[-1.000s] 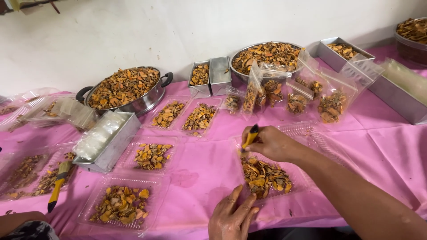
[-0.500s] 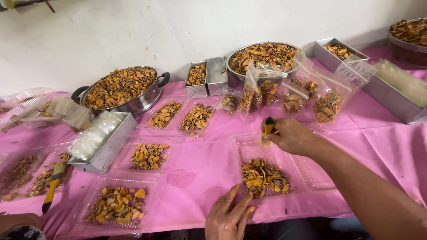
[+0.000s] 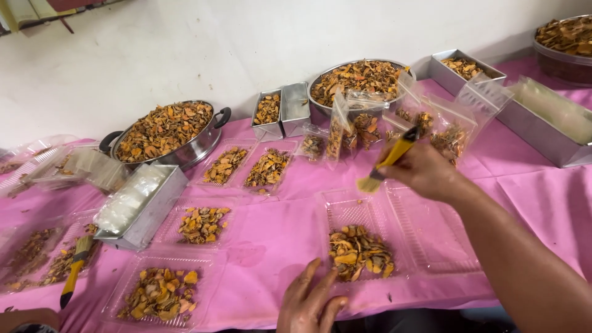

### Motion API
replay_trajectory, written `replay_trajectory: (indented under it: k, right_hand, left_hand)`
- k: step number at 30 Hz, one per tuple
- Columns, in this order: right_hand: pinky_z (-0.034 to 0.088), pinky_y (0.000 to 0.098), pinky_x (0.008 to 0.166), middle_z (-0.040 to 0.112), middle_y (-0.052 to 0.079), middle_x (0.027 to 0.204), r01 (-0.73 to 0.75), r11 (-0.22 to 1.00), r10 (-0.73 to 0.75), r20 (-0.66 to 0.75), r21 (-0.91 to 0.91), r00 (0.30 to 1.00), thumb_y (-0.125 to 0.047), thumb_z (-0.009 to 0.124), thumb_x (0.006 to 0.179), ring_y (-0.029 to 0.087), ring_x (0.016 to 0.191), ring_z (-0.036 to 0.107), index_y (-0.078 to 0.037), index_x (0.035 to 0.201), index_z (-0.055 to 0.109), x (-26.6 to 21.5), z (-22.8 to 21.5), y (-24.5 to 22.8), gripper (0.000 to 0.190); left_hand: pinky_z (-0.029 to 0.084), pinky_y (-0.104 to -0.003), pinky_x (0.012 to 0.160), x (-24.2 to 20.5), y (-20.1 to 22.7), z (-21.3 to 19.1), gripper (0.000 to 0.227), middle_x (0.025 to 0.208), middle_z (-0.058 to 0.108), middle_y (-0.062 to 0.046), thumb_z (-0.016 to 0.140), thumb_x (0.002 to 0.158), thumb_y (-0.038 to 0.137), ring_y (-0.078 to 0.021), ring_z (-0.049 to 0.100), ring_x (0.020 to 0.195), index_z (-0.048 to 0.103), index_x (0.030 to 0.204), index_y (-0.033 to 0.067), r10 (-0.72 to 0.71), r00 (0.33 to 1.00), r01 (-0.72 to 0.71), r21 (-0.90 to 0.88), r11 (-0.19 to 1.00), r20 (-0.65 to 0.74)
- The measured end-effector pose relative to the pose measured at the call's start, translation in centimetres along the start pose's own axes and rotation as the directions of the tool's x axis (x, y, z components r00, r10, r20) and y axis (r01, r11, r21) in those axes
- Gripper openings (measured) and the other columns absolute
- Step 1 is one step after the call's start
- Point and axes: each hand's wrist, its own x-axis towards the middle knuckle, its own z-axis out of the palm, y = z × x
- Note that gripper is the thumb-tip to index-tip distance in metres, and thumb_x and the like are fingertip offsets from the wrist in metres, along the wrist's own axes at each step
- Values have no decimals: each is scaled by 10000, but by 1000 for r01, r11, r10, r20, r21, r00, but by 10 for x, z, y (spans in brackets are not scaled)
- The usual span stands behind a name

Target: Packaging dried herbs into small plastic bags and containers using hands and a brush.

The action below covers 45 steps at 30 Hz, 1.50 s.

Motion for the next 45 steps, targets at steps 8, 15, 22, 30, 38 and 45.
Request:
replay_trajectory:
  k: [8, 15, 22, 30, 38, 45]
  right_hand:
    - [692, 416, 828, 714, 214, 929, 481, 618, -432, -243, 622, 868, 67, 670, 894, 316, 905, 760, 73, 1072, 631, 39, -31, 96, 182]
    - [615, 404, 873, 777, 236, 895, 542, 635, -442, -316, 550, 839, 58, 738, 857, 272, 844, 783, 80, 1092, 718, 29, -32, 97, 237]
    - [619, 380, 845, 769, 203, 907, 547, 619, -451, -316, 564, 835, 44, 775, 827, 238, 843, 766, 46, 1096, 699, 33, -39, 92, 280]
    - [618, 349, 864, 745, 124, 960, 488, 672, -456, -209, 557, 865, 25, 763, 876, 180, 899, 734, 1, 1109, 713, 48, -11, 105, 239]
    - [615, 344, 852, 724, 106, 925, 567, 698, -485, -293, 438, 824, 12, 799, 864, 166, 870, 716, -6, 1088, 714, 45, -8, 110, 240]
    - [620, 315, 811, 731, 155, 910, 551, 694, -467, -294, 463, 834, 35, 756, 893, 188, 838, 737, 32, 1113, 698, 40, -14, 101, 228]
  left_hand:
    - [507, -425, 687, 124, 17, -14, 223, 963, 750, -107, 628, 958, 93, -292, 627, 782, 740, 1136, 21, -4, 988, 1, 24, 1000, 151]
    - [597, -454, 742, 191, -32, 62, 239, 940, 733, -149, 621, 905, 48, -371, 720, 862, 816, 987, 159, -45, 809, -99, 211, 973, 586]
    - [601, -463, 784, 214, 1, 49, 399, 1114, 698, -163, 580, 925, -11, -361, 722, 944, 800, 1103, 270, -63, 655, -278, 318, 906, 753]
    - [613, -410, 749, 196, -41, 86, 326, 1023, 703, -110, 587, 893, -22, -296, 734, 896, 804, 999, 197, 17, 718, -402, 395, 826, 695]
    - [608, -451, 757, 182, -58, 97, 254, 989, 709, -145, 531, 909, -11, -325, 741, 923, 756, 1011, 46, -19, 751, -311, 379, 871, 660]
    - [594, -497, 836, 175, -28, 41, 287, 978, 711, -197, 539, 902, -67, -390, 711, 976, 766, 1052, 23, -75, 650, -116, 197, 974, 756]
